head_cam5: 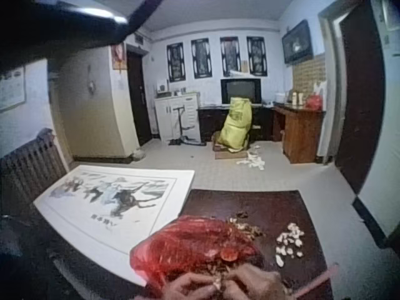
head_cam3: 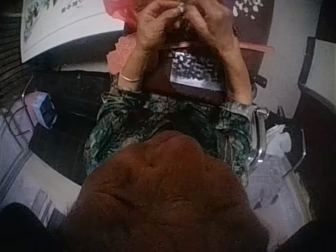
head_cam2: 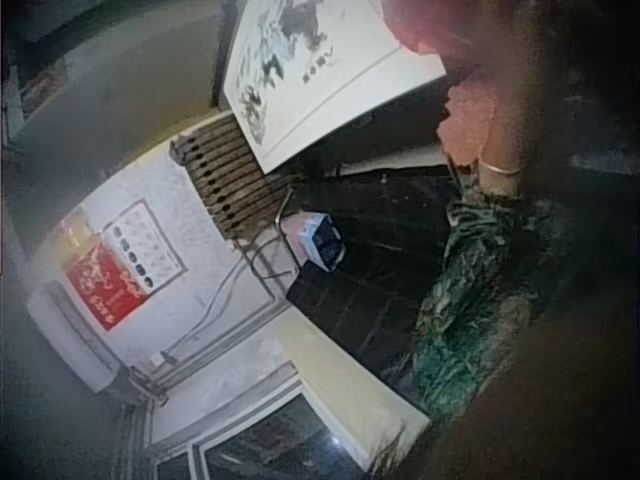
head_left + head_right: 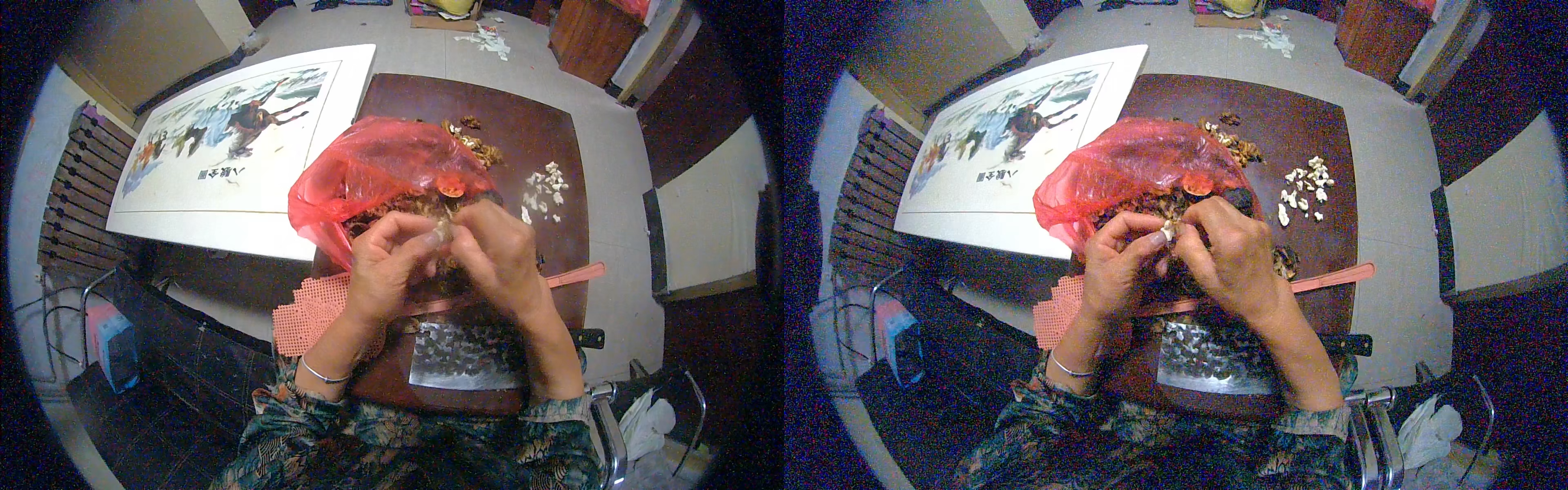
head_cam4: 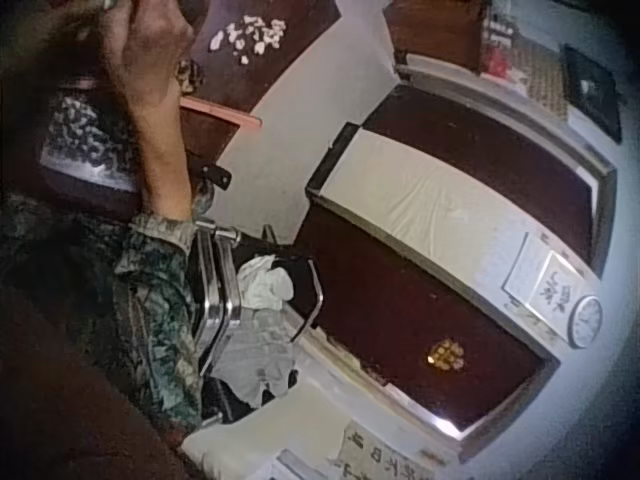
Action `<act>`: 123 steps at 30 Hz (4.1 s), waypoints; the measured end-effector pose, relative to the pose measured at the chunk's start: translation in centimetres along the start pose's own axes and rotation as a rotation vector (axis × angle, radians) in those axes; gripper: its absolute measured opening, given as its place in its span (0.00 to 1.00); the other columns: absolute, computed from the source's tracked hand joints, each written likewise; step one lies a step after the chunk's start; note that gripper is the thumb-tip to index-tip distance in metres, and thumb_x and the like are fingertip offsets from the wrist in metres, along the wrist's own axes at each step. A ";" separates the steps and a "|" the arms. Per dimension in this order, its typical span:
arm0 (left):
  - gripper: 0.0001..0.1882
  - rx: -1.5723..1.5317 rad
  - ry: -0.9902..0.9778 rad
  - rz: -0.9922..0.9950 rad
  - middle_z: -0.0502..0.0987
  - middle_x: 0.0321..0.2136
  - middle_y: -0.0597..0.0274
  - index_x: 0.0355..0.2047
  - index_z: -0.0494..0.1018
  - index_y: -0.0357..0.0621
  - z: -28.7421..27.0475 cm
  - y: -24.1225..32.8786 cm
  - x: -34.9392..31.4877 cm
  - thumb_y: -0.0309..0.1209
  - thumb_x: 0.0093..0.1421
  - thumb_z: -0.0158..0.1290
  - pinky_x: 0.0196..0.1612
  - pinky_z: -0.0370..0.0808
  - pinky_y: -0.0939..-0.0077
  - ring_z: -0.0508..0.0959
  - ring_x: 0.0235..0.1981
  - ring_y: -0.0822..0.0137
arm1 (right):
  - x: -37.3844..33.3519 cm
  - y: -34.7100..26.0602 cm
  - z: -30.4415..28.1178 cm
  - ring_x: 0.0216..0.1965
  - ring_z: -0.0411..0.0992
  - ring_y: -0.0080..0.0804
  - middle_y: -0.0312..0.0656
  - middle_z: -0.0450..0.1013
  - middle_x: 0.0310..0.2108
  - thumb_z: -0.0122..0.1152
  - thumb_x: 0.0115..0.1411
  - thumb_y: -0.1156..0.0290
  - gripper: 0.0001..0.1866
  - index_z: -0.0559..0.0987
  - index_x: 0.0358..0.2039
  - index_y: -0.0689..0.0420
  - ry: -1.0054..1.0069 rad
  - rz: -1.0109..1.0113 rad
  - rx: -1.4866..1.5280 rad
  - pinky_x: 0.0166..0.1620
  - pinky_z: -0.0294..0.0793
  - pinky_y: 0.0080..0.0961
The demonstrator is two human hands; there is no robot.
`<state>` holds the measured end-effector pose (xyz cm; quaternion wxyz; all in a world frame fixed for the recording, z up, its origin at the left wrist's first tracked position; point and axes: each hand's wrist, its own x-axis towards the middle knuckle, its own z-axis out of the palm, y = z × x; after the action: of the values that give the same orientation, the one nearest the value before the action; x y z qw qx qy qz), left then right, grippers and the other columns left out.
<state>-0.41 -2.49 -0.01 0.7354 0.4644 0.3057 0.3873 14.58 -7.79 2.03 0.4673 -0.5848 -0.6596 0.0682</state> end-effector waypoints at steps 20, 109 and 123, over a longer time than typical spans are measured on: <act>0.08 -0.055 -0.096 -0.059 0.75 0.24 0.65 0.36 0.73 0.38 -0.5 0.7 0.1 0.27 0.57 0.54 0.20 0.63 0.88 0.69 0.19 0.80 | 0.3 -0.2 -0.6 0.27 0.74 0.47 0.50 0.73 0.24 0.56 0.54 0.71 0.07 0.75 0.27 0.63 -0.081 0.091 0.151 0.30 0.72 0.36; 0.12 0.253 -0.008 0.544 0.74 0.41 0.55 0.40 0.72 0.36 -0.4 -0.2 -0.1 0.19 0.54 0.50 0.46 0.72 0.73 0.75 0.41 0.65 | -0.1 -1.0 0.3 0.29 0.74 0.28 0.45 0.76 0.26 0.57 0.56 0.72 0.09 0.77 0.31 0.65 -0.046 0.408 0.487 0.34 0.73 0.25; 0.12 0.594 -0.066 0.752 0.76 0.37 0.51 0.35 0.73 0.37 -1.1 0.5 0.0 0.16 0.48 0.50 0.44 0.72 0.71 0.77 0.39 0.58 | 0.1 -0.8 0.1 0.29 0.74 0.31 0.46 0.75 0.26 0.57 0.54 0.72 0.08 0.77 0.30 0.65 -0.109 0.399 0.459 0.34 0.72 0.26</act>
<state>-1.41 -1.86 0.04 0.3892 0.7448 0.1905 0.5074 13.94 -7.97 2.56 0.5282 -0.5775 -0.5233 0.3371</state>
